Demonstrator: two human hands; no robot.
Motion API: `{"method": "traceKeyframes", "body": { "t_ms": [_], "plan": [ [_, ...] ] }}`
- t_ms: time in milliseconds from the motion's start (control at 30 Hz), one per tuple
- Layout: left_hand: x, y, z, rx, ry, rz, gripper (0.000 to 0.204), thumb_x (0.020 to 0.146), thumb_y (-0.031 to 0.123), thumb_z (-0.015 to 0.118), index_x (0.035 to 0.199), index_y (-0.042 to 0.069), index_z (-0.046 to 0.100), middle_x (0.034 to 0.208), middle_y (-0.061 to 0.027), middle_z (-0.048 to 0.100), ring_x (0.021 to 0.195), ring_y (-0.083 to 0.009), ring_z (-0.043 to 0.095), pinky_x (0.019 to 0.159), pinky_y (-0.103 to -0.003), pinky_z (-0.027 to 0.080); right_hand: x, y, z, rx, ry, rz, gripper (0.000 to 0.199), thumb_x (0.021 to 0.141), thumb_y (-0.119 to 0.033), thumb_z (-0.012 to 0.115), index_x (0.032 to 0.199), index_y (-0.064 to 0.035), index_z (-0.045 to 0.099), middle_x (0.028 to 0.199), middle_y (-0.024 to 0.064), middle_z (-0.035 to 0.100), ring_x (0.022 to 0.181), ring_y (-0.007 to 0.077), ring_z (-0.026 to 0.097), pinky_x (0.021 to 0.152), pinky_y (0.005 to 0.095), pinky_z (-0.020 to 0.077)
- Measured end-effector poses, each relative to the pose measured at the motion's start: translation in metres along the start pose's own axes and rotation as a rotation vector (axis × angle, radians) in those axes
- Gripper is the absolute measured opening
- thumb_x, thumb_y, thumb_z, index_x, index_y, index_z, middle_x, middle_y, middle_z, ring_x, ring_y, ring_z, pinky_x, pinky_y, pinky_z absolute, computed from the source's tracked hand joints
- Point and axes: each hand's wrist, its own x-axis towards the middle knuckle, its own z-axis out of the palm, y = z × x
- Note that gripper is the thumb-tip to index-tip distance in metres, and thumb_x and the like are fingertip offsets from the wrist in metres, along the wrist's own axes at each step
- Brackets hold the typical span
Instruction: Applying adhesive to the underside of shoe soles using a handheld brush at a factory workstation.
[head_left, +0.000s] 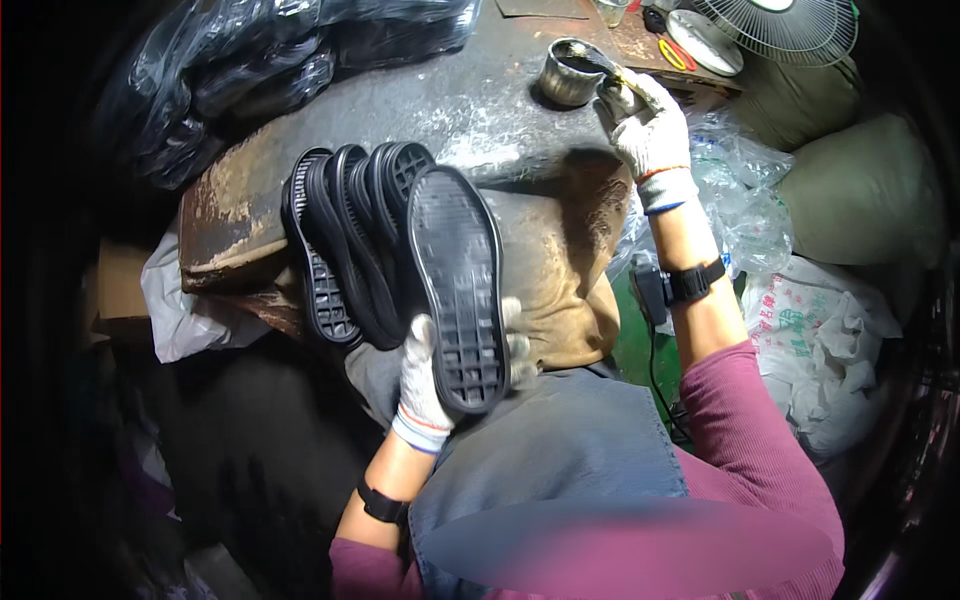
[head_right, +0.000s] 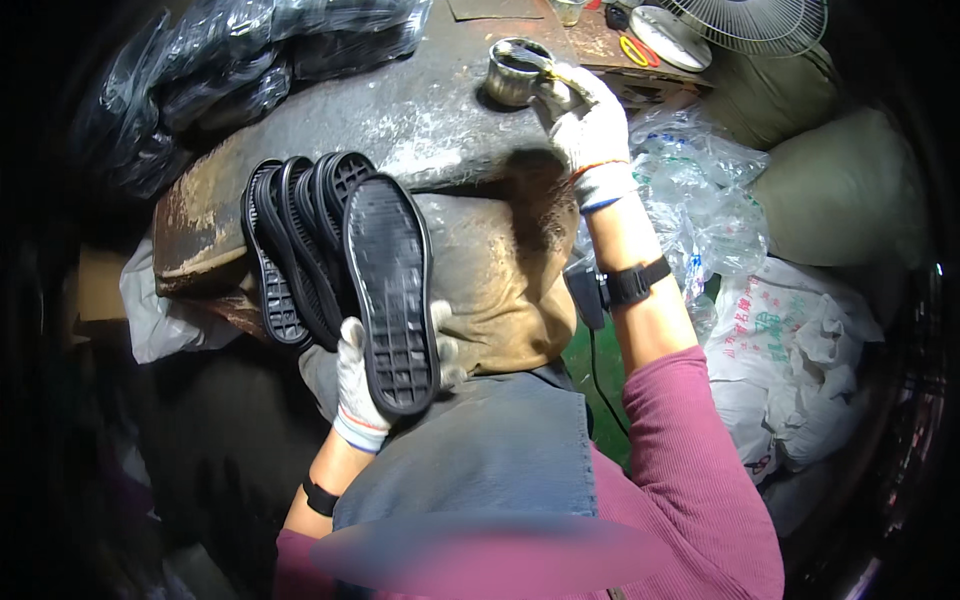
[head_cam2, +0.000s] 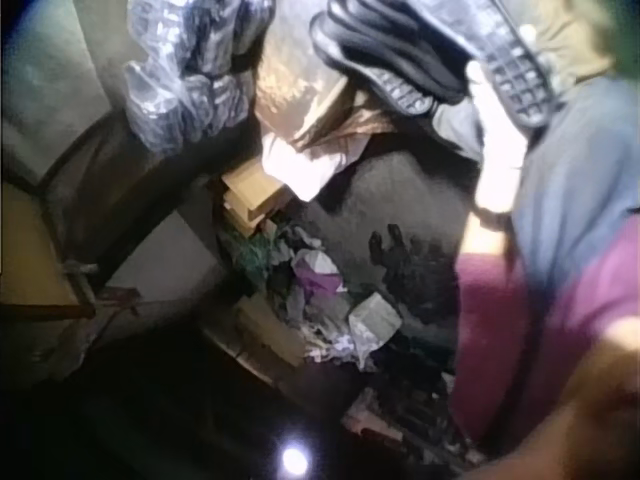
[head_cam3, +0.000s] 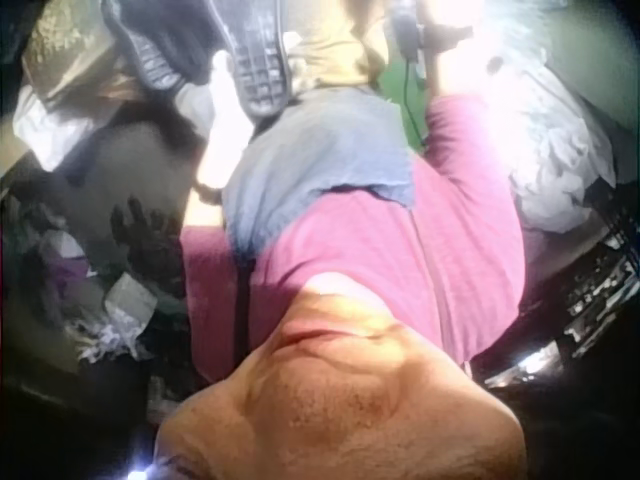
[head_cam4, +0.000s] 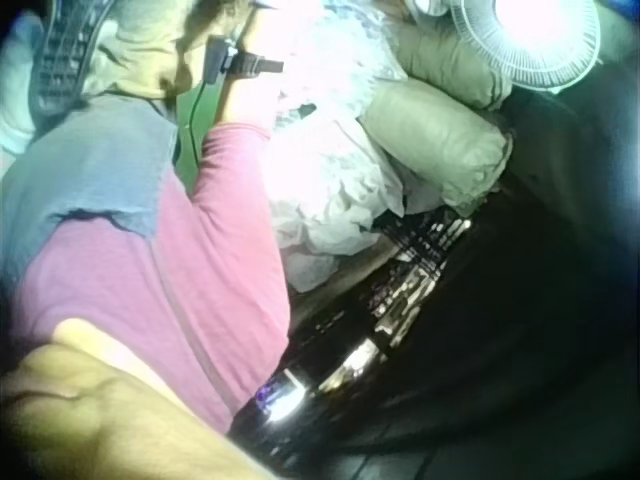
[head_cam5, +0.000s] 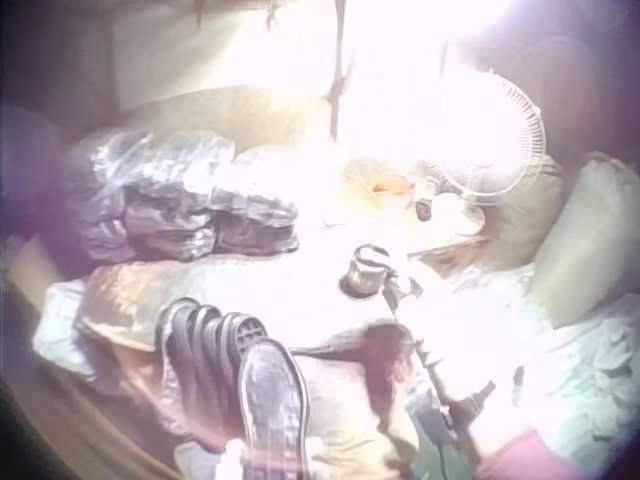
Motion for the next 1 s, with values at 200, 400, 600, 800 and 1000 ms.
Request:
{"method": "traceKeyframes", "body": {
  "t_ms": [200, 400, 600, 800, 1000],
  "plan": [
    [0.019, 0.036, 0.043, 0.042, 0.083, 0.128, 0.083, 0.106, 0.061, 0.045, 0.160, 0.000, 0.033, 0.158, -0.0255, 0.045, 0.118, -0.0580, 0.063, 0.092, -0.077, 0.053, -0.057, 0.063, 0.045, -0.052, -0.224, 0.107, 0.016, 0.100, -0.010, 0.065, 0.107, 0.0031, 0.071, 0.106, 0.0135, 0.074, 0.098, 0.0240, 0.073, 0.092, 0.0374, 0.0611],
    [0.006, 0.050, 0.049, 0.037, 0.071, -0.001, 0.083, 0.109, 0.064, 0.024, 0.161, 0.001, 0.032, 0.163, -0.0277, 0.038, 0.128, -0.0664, 0.052, 0.101, -0.085, 0.039, -0.066, 0.077, 0.044, -1.433, -0.230, -0.769, 0.021, 0.101, -0.016, 0.064, 0.110, -0.0022, 0.076, 0.111, 0.0088, 0.078, 0.097, 0.0194, 0.075, 0.088, 0.0323, 0.0588],
    [0.008, 0.056, 0.051, -0.053, 0.044, -0.084, 0.083, 0.107, 0.060, 0.043, 0.165, 0.003, 0.025, 0.168, -0.0282, 0.028, 0.126, -0.0702, 0.049, 0.094, -0.087, 0.042, -0.095, 0.079, 0.063, -0.734, -0.357, -0.224, 0.020, 0.092, -0.008, 0.075, 0.111, -0.0015, 0.077, 0.107, 0.0041, 0.077, 0.095, 0.0128, 0.071, 0.084, 0.0262, 0.0562],
    [0.032, 0.053, 0.043, 0.089, -0.034, 0.033, 0.075, 0.107, 0.062, 0.039, 0.150, 0.002, 0.050, 0.146, -0.0262, 0.058, 0.124, -0.0575, 0.059, 0.099, -0.076, 0.049, -0.130, 0.070, 0.065, -0.964, -0.627, -0.386, 0.017, 0.087, -0.007, 0.080, 0.104, -0.0047, 0.081, 0.107, 0.0042, 0.080, 0.103, 0.0156, 0.071, 0.110, 0.0384, 0.0469],
    [0.056, 0.065, 0.035, 0.045, -0.076, 0.211, 0.070, 0.111, 0.054, 0.035, 0.148, -0.003, 0.051, 0.140, -0.0275, 0.062, 0.126, -0.0421, 0.064, 0.111, -0.054, 0.050, -0.174, 0.051, 0.073, -1.085, -0.961, -0.501, 0.019, 0.084, -0.015, 0.084, 0.102, -0.0074, 0.082, 0.112, 0.0062, 0.080, 0.117, 0.0284, 0.070, 0.118, 0.0492, 0.0421]
  ]
}}
